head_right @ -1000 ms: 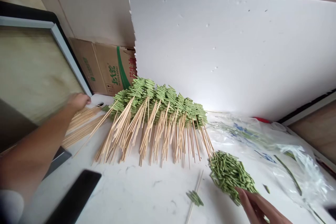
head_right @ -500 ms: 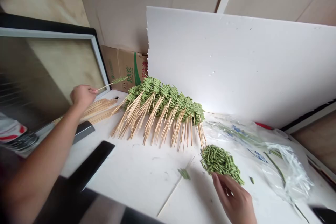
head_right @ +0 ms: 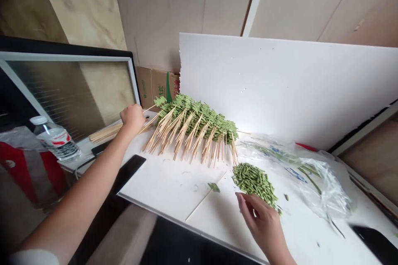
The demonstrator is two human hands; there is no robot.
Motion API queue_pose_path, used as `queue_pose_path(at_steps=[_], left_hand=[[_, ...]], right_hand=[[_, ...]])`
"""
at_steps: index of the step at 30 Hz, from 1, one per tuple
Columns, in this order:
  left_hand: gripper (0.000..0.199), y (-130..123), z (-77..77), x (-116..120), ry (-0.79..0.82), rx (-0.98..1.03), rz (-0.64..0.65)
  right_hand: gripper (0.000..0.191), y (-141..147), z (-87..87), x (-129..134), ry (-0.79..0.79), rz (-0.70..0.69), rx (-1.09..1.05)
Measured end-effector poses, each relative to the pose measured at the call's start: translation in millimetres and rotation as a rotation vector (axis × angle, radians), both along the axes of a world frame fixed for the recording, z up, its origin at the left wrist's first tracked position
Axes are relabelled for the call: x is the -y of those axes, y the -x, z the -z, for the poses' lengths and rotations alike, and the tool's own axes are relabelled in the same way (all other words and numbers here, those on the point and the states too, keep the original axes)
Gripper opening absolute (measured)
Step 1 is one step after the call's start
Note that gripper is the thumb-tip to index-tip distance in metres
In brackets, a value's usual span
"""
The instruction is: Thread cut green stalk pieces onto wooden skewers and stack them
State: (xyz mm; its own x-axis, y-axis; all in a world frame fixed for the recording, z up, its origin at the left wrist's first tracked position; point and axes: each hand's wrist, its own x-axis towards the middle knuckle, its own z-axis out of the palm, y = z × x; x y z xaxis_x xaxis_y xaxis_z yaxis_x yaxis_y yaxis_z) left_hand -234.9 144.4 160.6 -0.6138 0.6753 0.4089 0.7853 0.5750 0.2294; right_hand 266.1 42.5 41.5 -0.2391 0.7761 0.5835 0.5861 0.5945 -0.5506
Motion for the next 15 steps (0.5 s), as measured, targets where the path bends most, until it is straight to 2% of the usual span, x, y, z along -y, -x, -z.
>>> queue_pose_path(at_steps=[6, 15], left_hand=[[0.032, -14.0, 2.7, -15.5, 0.054, -0.006, 0.043], [0.026, -23.5, 9.3, -31.1, 0.041, 0.029, 0.082]], right_hand=[[0.036, -11.7, -7.8, 13.6, -0.027, 0.036, 0.006], [0.03, -35.1, 4.7, 9.8, -0.033, 0.022, 0.036]])
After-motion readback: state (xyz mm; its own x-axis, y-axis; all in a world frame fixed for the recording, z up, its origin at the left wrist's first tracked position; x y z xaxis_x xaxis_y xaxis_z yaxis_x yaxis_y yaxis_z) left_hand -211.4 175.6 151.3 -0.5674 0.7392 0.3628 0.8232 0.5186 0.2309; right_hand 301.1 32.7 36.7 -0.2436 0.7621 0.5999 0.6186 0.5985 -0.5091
